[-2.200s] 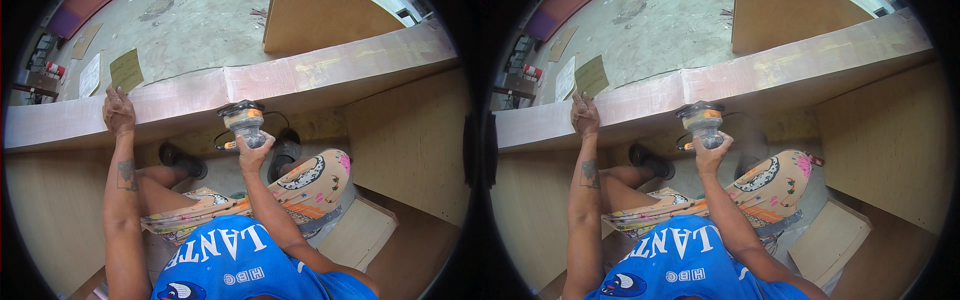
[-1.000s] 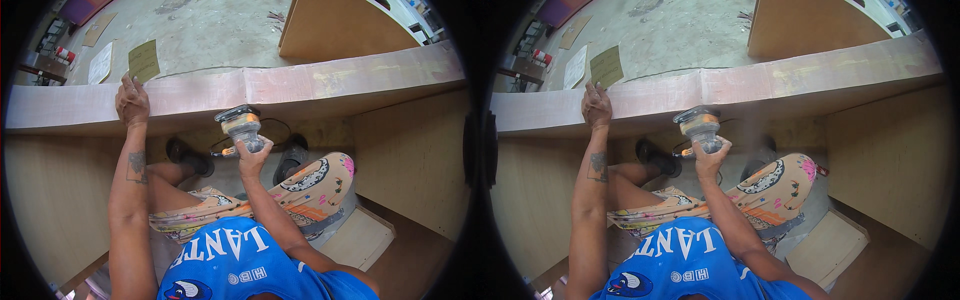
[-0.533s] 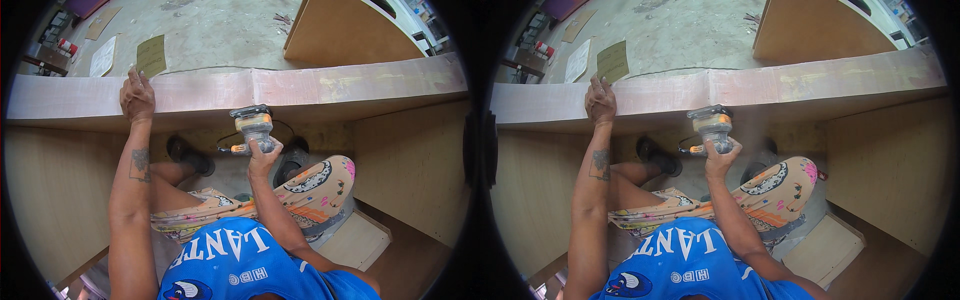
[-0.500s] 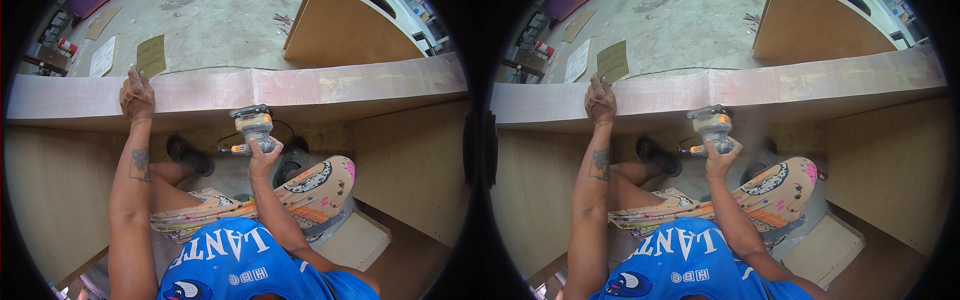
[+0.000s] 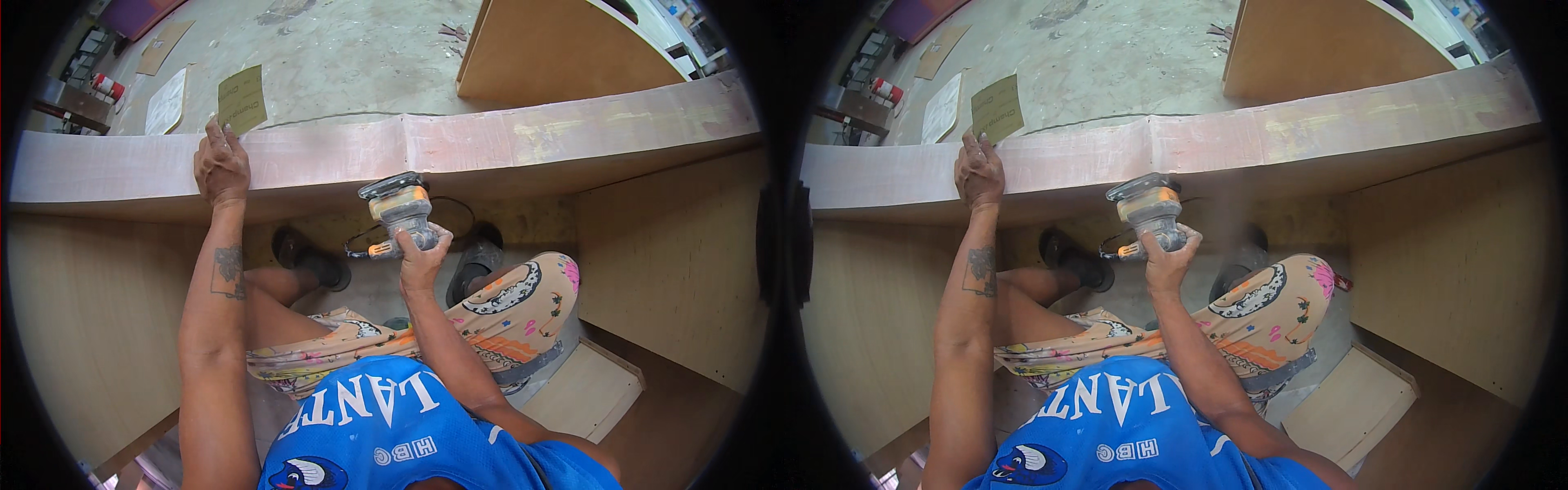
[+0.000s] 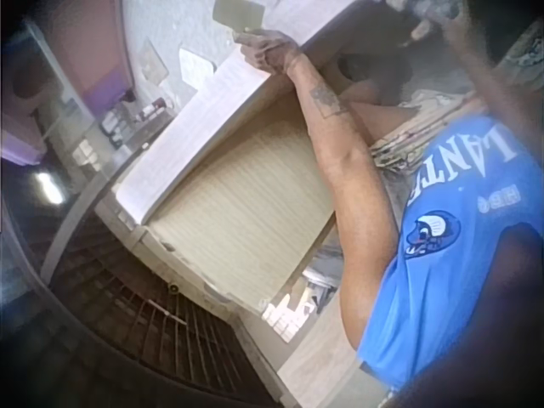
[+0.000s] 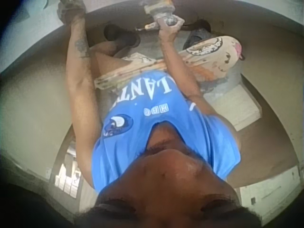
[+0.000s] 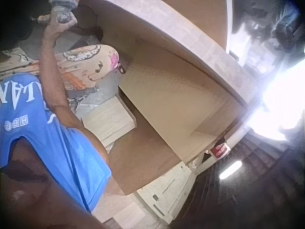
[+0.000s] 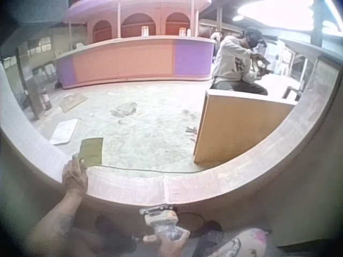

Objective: Sanding the curved edge and flat surfaces of a wooden structure using an electric orbital sander and manual sandpaper.

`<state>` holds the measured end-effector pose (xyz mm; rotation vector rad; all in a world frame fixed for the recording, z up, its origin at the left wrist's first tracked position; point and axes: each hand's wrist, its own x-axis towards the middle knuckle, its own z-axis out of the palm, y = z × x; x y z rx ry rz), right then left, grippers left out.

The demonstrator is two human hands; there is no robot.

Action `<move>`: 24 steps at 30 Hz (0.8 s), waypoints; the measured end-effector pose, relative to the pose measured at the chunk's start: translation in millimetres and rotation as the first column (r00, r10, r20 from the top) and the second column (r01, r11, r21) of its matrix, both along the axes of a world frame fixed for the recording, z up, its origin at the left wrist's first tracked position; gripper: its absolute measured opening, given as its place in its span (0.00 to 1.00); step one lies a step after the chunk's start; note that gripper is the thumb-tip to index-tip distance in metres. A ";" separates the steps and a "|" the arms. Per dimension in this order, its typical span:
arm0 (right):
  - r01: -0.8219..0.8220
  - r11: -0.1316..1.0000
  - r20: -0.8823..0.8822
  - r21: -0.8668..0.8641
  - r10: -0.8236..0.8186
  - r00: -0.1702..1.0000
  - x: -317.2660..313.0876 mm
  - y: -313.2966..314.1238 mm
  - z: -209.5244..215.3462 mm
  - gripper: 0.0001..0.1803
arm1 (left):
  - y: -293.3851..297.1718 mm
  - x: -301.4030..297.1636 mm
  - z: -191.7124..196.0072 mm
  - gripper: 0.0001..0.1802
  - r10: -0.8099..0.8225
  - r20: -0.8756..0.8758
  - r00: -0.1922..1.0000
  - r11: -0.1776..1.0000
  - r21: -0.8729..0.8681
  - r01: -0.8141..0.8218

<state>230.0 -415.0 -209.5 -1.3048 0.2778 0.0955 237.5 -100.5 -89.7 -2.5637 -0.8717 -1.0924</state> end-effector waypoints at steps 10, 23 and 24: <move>-0.037 0.999 -0.015 0.037 0.037 0.999 -1.4 -2.1 -1.7 0.34 | 1.2 1.3 -0.7 0.12 0.021 -0.002 1.000 0.999 -0.031 -0.021; -0.012 0.996 -0.053 0.085 0.016 0.998 3.4 -4.9 1.0 0.33 | 3.9 1.7 -3.8 0.12 0.028 -0.014 1.000 1.000 -0.004 -0.028; -0.005 0.996 -0.037 0.084 0.008 0.999 2.9 -4.7 0.8 0.33 | 5.4 1.7 -4.8 0.12 0.039 -0.028 0.999 0.999 -0.006 -0.039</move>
